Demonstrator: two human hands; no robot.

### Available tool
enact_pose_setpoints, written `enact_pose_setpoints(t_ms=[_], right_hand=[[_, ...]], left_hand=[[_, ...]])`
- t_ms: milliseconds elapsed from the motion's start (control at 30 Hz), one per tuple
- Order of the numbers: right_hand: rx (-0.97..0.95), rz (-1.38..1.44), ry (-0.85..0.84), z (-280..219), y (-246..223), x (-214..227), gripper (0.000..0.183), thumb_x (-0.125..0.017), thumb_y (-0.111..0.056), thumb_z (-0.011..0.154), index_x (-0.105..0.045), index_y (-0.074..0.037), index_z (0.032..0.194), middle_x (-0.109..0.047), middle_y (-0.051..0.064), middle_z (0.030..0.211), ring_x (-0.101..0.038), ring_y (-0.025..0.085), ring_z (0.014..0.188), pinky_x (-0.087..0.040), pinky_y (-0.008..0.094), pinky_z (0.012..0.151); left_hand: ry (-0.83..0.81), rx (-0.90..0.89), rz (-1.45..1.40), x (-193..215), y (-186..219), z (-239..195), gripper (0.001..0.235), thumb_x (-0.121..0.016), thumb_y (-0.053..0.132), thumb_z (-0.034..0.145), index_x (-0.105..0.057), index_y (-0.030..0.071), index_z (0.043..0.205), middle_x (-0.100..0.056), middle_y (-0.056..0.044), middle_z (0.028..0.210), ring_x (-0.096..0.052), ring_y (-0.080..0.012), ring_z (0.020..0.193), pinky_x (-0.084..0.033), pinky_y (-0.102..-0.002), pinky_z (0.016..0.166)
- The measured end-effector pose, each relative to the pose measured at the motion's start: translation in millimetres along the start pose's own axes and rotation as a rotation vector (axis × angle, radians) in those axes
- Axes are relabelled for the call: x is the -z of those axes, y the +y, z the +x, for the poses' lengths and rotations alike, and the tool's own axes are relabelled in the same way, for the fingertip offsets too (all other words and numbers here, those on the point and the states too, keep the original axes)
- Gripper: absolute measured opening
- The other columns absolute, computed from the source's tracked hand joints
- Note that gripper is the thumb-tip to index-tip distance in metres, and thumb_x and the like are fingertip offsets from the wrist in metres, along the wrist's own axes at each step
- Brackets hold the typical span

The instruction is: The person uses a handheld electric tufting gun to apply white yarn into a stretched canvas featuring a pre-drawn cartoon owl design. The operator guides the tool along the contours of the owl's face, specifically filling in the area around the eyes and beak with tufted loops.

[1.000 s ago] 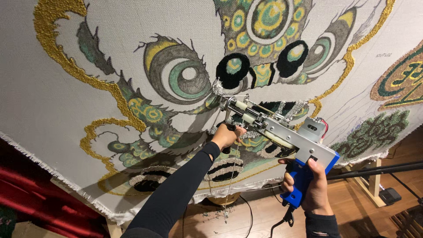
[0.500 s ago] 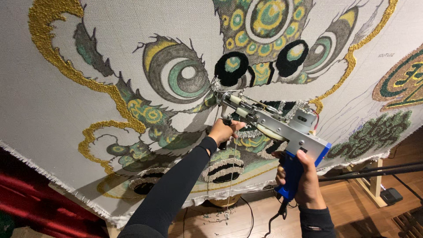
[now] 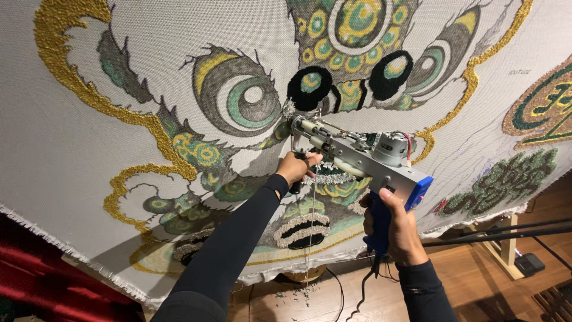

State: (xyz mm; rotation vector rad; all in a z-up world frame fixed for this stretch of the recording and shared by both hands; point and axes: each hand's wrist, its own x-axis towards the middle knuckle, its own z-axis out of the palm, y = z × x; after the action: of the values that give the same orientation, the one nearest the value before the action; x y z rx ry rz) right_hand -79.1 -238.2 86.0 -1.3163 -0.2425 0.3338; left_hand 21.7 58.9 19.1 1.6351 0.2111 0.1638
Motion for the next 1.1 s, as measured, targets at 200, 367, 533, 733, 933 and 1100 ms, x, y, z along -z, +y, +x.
enact_pose_setpoints(t_ms=[200, 367, 533, 733, 933, 1100], right_hand=[[-0.042, 0.022, 0.021, 6, 1, -1, 0.056, -0.055, -0.056, 0.089, -0.066, -0.001, 0.092, -0.057, 0.006, 0.065, -0.054, 0.018, 0.053, -0.042, 0.032, 0.046], [-0.035, 0.041, -0.011, 10, 3, 3, 0.056, -0.055, -0.056, 0.088, -0.068, -0.002, 0.096, -0.056, 0.006, 0.065, -0.053, 0.018, 0.053, -0.042, 0.032, 0.047], [-0.025, 0.069, -0.032, 10, 4, 4, 0.058, -0.056, -0.056, 0.090, -0.067, 0.000, 0.095, -0.056, 0.006, 0.066, -0.054, 0.018, 0.054, -0.042, 0.031, 0.049], [-0.006, 0.036, -0.010, 4, -3, 2, 0.060, -0.055, -0.057, 0.089, -0.067, 0.002, 0.094, -0.056, 0.008, 0.062, -0.054, 0.020, 0.051, -0.042, 0.033, 0.047], [-0.001, 0.039, -0.051, 4, -4, 8, 0.063, -0.051, -0.058, 0.091, -0.068, 0.002, 0.098, -0.056, 0.010, 0.058, -0.053, 0.020, 0.049, -0.042, 0.033, 0.047], [0.030, 0.066, -0.131, 0, -8, 34, 0.063, -0.052, -0.056, 0.091, -0.071, 0.001, 0.112, -0.056, 0.007, 0.060, -0.052, 0.018, 0.051, -0.042, 0.031, 0.049]], left_hand=[[0.024, 0.003, 0.046, 6, 12, 0, 0.043, -0.079, 0.038, 0.086, -0.078, 0.010, 0.118, -0.079, -0.005, 0.106, -0.072, -0.0123, 0.061, -0.047, -0.027, 0.043], [0.027, -0.013, 0.030, 6, 14, 0, 0.042, -0.079, 0.036, 0.087, -0.077, 0.007, 0.117, -0.080, -0.007, 0.107, -0.071, -0.0128, 0.060, -0.047, -0.028, 0.044], [0.025, -0.003, 0.058, 5, 18, -2, 0.043, -0.078, 0.036, 0.086, -0.077, 0.008, 0.118, -0.079, -0.006, 0.105, -0.070, -0.0113, 0.059, -0.046, -0.027, 0.044], [0.031, 0.007, 0.045, 4, 25, -7, 0.044, -0.079, 0.034, 0.086, -0.076, 0.008, 0.121, -0.079, -0.007, 0.103, -0.070, -0.0111, 0.060, -0.045, -0.027, 0.044], [0.013, -0.021, 0.068, -3, 21, -8, 0.044, -0.077, 0.034, 0.088, -0.072, 0.008, 0.123, -0.078, -0.006, 0.105, -0.073, -0.0100, 0.067, -0.046, -0.026, 0.044], [-0.003, -0.112, -0.071, -23, 1, -2, 0.036, -0.077, 0.023, 0.090, -0.064, 0.006, 0.119, -0.074, -0.009, 0.108, -0.072, -0.0143, 0.073, -0.044, -0.026, 0.046]])
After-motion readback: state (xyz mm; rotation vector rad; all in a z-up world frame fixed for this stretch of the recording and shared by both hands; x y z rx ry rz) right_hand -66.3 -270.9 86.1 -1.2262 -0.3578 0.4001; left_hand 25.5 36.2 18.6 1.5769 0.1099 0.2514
